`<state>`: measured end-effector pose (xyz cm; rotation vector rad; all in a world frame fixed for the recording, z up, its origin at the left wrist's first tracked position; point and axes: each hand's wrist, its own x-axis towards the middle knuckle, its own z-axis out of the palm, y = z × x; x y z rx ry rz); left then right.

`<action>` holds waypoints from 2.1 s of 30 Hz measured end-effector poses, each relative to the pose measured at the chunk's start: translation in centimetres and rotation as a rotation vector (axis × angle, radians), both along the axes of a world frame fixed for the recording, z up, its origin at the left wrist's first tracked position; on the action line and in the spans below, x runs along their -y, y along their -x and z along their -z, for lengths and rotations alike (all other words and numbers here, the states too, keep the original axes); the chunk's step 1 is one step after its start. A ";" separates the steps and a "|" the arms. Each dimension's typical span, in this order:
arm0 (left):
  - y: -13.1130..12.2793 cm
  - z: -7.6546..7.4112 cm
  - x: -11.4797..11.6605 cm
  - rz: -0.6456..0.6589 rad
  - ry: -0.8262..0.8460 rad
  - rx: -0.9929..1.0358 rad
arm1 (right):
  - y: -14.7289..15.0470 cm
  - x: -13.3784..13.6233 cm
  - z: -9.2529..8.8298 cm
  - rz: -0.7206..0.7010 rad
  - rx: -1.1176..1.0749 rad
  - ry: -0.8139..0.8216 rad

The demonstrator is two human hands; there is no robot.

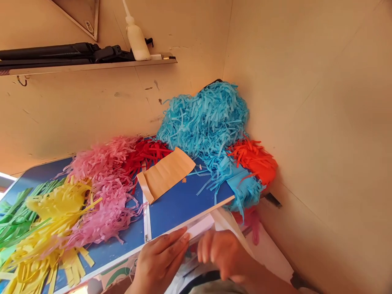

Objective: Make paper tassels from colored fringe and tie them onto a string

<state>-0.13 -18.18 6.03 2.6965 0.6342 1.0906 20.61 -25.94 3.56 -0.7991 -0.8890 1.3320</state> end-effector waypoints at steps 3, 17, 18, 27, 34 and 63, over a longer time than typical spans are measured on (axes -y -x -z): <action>-0.1 -0.1 0.3 -0.023 -0.038 -0.016 | 1.4 -1.6 -0.2 -0.104 -0.271 0.056; -1.4 0.1 1.2 -0.102 -0.065 -0.020 | 4.7 -0.5 -0.2 0.390 -0.239 0.255; -1.4 0.0 1.2 -0.090 -0.064 -0.020 | 4.8 -0.5 -0.2 0.405 -0.241 0.249; -1.9 -0.4 1.5 -0.075 -0.169 -0.048 | 5.0 -0.5 -0.1 0.444 -0.227 0.240; -1.4 -0.1 1.5 -0.046 -0.135 -0.101 | 4.9 -0.6 -0.6 0.457 -0.215 0.243; -2.1 -0.8 1.8 -0.088 -0.204 -0.162 | 4.0 0.0 0.4 0.432 -0.207 0.289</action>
